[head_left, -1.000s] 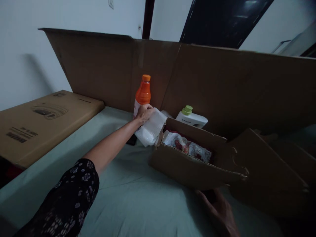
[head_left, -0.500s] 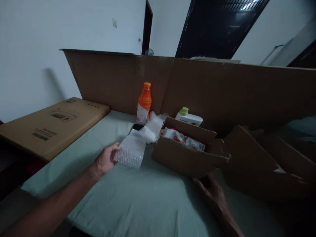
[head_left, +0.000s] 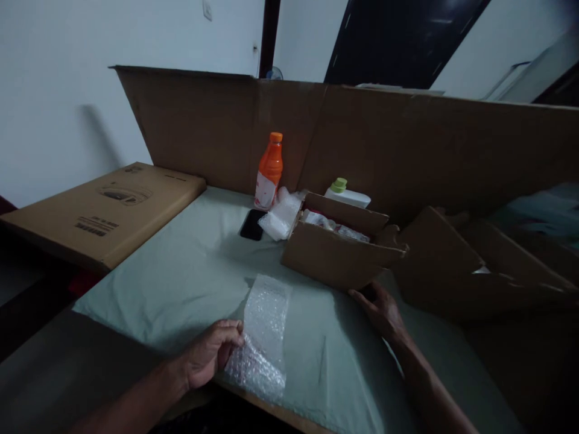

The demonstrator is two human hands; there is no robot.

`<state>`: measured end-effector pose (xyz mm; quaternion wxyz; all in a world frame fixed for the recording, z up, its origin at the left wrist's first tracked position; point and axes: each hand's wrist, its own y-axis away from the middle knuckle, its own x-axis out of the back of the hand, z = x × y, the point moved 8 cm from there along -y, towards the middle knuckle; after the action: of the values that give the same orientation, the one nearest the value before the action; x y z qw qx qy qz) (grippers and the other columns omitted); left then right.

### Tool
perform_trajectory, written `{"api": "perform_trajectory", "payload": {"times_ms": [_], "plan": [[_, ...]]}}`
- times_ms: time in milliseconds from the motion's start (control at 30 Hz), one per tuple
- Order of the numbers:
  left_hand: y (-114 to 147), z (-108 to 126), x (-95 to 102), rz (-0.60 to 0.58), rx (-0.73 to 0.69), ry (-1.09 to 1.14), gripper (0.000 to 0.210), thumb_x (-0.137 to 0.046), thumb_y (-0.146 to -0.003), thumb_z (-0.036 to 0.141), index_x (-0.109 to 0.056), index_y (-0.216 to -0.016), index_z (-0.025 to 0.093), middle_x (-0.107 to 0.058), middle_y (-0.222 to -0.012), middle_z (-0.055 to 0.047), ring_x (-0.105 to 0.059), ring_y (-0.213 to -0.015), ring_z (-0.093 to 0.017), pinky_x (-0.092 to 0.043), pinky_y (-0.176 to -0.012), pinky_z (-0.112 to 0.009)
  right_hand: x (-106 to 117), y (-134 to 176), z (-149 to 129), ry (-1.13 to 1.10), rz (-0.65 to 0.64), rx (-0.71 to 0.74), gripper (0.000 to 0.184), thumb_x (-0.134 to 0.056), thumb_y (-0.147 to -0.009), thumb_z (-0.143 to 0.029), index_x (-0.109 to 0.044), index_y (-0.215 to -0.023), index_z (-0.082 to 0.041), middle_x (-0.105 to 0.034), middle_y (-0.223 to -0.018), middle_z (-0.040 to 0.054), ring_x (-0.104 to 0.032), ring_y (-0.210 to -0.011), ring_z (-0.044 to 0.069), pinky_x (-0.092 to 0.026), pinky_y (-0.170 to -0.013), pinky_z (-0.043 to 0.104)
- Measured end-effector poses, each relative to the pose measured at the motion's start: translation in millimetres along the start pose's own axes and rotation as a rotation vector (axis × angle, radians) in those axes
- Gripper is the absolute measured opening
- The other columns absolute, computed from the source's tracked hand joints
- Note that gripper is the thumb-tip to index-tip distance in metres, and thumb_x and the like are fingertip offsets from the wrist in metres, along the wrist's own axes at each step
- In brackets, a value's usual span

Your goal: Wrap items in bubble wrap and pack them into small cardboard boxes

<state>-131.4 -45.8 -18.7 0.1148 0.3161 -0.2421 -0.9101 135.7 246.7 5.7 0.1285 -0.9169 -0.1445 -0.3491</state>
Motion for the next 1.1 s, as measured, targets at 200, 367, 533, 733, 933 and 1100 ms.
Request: {"api": "perform_trajectory", "payload": {"times_ms": [200, 367, 533, 733, 933, 1100], "plan": [[-5.6, -15.0, 2.9, 0.039, 0.026, 0.029, 0.035, -0.072, -0.051, 0.025, -0.038, -0.059, 0.022, -0.038, -0.06, 0.007, -0.036, -0.057, -0.01, -0.034, -0.056, -0.025, 6.2, -7.2, -0.8, 0.033, -0.067, 0.029, 0.051, -0.068, -0.071, -0.061, -0.068, -0.101, -0.019, -0.077, -0.097, 0.0114, -0.07, -0.089, 0.032, -0.055, -0.074, 0.039], [-0.2, -21.0, 10.9, 0.052, 0.015, 0.028, 0.031, -0.079, -0.057, 0.029, -0.051, -0.069, 0.019, -0.05, -0.066, 0.004, -0.045, -0.06, -0.011, -0.038, -0.059, -0.026, 0.7, -14.2, -8.9, 0.031, -0.106, 0.028, 0.049, -0.066, -0.072, -0.061, -0.068, -0.095, -0.017, -0.076, -0.091, 0.0114, -0.07, -0.087, 0.031, -0.054, -0.072, 0.038], [15.2, -26.2, 19.0, 0.131, -0.003, -0.056, 0.06, -0.082, -0.063, 0.039, -0.059, -0.115, 0.019, -0.062, -0.08, -0.001, -0.057, -0.067, -0.016, -0.048, -0.061, -0.028, -6.4, -3.1, 0.8, 0.01, -0.063, -0.023, 0.057, -0.063, -0.073, -0.061, -0.067, -0.105, -0.014, -0.076, -0.099, 0.0143, -0.07, -0.092, 0.032, -0.054, -0.077, 0.041], [35.6, -22.4, 18.8, 0.065, -0.098, -0.248, 0.093, -0.078, -0.077, 0.034, -0.031, -0.156, 0.026, -0.065, -0.084, -0.002, -0.058, -0.066, -0.017, -0.055, -0.058, -0.03, 4.9, 70.3, -23.4, 0.2, 0.105, 0.065, 0.046, -0.059, -0.087, -0.052, -0.066, -0.121, -0.022, -0.074, -0.114, 0.0126, -0.069, -0.103, 0.033, -0.052, -0.09, 0.048], [35.5, -26.8, 20.6, 0.062, -0.008, -0.291, 0.041, -0.079, -0.076, 0.035, -0.074, -0.113, 0.018, -0.06, -0.077, -0.002, -0.061, -0.062, -0.014, -0.055, -0.057, -0.027, -79.0, 160.7, -122.4, 0.191, -0.382, 0.643, 0.056, -0.061, -0.088, -0.023, -0.051, -0.143, -0.027, -0.058, -0.144, 0.0116, -0.059, -0.123, 0.031, -0.051, -0.096, 0.05], [28.2, -22.4, 14.8, 0.051, 0.037, -0.121, 0.053, -0.08, -0.072, 0.043, -0.069, -0.114, 0.013, -0.065, -0.095, -0.011, -0.065, -0.077, -0.023, -0.058, -0.056, -0.033, -118.4, 181.9, -158.5, 0.014, -0.412, 0.755, 0.084, -0.053, -0.08, -0.004, -0.027, -0.156, -0.026, -0.067, -0.127, 0.0107, -0.064, -0.109, 0.026, -0.052, -0.09, 0.046]]}}
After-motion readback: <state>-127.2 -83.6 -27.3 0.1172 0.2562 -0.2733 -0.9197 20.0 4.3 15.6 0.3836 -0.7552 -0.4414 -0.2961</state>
